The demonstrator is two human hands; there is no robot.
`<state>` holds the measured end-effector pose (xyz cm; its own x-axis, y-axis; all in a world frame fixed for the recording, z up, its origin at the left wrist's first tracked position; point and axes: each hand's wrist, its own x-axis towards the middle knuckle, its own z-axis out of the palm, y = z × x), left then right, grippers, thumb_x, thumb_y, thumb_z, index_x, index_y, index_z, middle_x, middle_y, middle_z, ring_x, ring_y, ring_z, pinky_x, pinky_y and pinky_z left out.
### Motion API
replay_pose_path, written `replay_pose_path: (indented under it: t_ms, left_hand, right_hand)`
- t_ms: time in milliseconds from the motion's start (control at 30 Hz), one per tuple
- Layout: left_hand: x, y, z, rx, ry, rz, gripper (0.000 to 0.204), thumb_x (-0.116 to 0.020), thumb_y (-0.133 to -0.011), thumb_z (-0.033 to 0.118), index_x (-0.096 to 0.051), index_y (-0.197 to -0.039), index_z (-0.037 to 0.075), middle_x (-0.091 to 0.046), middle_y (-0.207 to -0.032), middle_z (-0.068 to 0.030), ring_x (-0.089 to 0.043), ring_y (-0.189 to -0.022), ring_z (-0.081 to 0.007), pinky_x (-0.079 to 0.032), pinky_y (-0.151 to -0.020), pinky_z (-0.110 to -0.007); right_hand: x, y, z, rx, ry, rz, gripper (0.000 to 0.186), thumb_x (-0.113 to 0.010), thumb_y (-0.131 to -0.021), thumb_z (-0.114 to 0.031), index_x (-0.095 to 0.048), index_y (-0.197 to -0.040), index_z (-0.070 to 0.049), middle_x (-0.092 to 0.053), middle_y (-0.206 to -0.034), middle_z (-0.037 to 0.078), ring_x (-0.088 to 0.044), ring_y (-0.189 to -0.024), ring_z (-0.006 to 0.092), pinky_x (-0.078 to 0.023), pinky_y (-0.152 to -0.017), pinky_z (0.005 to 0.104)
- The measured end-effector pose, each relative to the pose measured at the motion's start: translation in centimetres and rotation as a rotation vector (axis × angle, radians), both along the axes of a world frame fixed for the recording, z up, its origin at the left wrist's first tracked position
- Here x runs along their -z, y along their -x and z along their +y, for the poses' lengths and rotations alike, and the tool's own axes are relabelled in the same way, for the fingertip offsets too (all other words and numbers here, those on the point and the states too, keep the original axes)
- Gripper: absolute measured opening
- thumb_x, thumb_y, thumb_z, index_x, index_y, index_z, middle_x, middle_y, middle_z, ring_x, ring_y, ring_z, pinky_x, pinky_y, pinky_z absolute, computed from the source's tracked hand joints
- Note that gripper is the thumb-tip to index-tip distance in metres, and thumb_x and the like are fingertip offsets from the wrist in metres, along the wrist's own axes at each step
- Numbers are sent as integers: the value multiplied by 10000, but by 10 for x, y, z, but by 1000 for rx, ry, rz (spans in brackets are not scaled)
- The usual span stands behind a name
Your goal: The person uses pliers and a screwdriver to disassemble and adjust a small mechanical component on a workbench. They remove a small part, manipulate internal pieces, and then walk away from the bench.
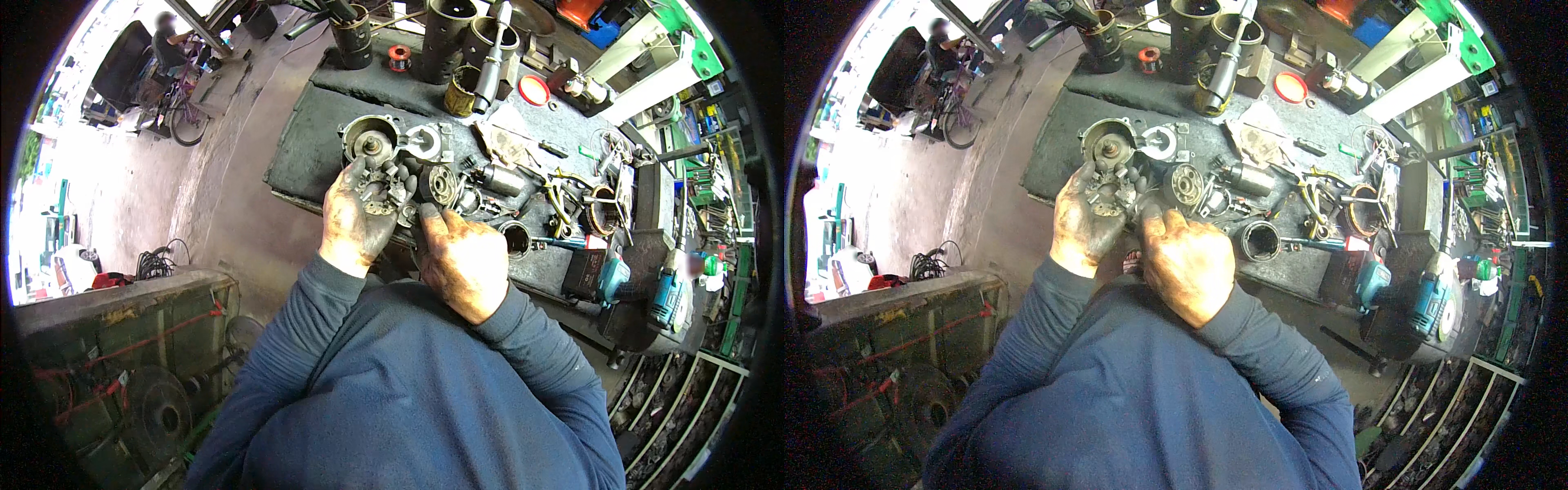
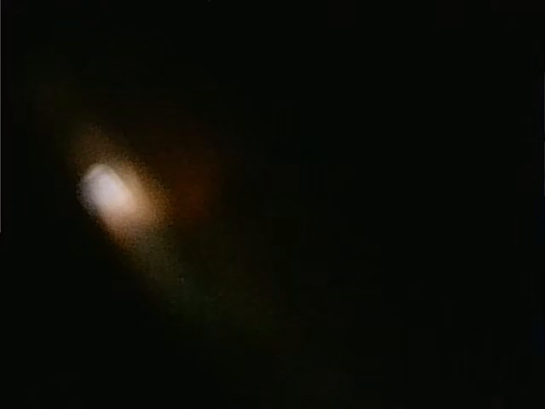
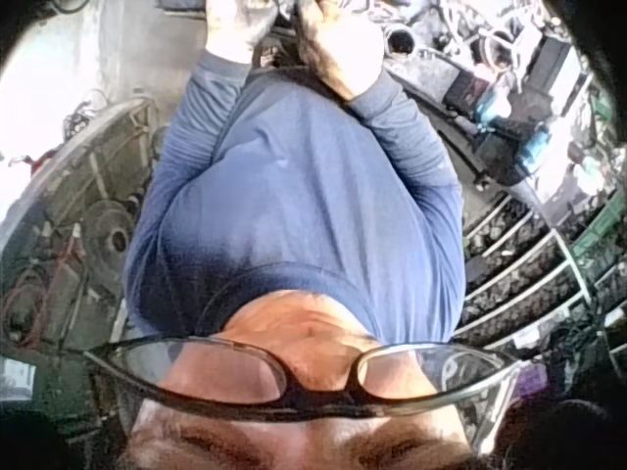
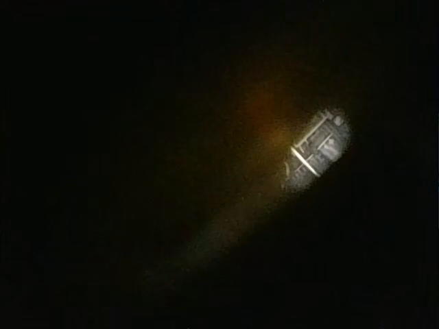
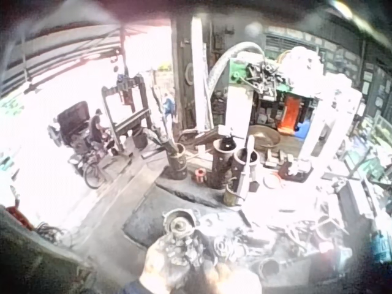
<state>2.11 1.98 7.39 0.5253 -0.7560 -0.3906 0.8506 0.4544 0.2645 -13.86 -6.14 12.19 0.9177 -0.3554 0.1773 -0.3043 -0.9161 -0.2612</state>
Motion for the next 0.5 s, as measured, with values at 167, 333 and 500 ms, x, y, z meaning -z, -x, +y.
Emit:
replay_pose_path:
  t_ms: [167, 333, 500]
  left_hand:
    - [-4, -8, 2, -30, -15, 26, 321, -566, -1080, 274, -628, -1224, -6, -693, -1053, -177, -690, -967, -321, -593, -950, -514]
    - [-4, -5, 0, -16, 50, -30, 333, -566, -1079, 277, -621, -1239, -10, -688, -1100, -186, -688, -991, -327, -589, -955, -519]
    - [3, -6, 1, -10, 73, -14, 310, -568, -1080, 266, -629, -1225, -2, -696, -1087, -176, -695, -988, -328, -586, -967, -519]
  right_hand:
    - [-3, -2, -1, -40, 5, -48, 429, -736, -775, -171, -651, -1176, -45, -647, -884, 116, -681, -734, 289, -531, -661, 418]
    - [-3, -6, -2, -10, 23, -60, 429, -751, -748, -173, -658, -1150, -56, -667, -902, 113, -689, -734, 290, -539, -659, 414]
    - [-4, -11, -5, 38, -182, -41, 274, -722, -845, -169, -678, -1086, -44, -691, -858, 174, -701, -733, 366, -559, -664, 458]
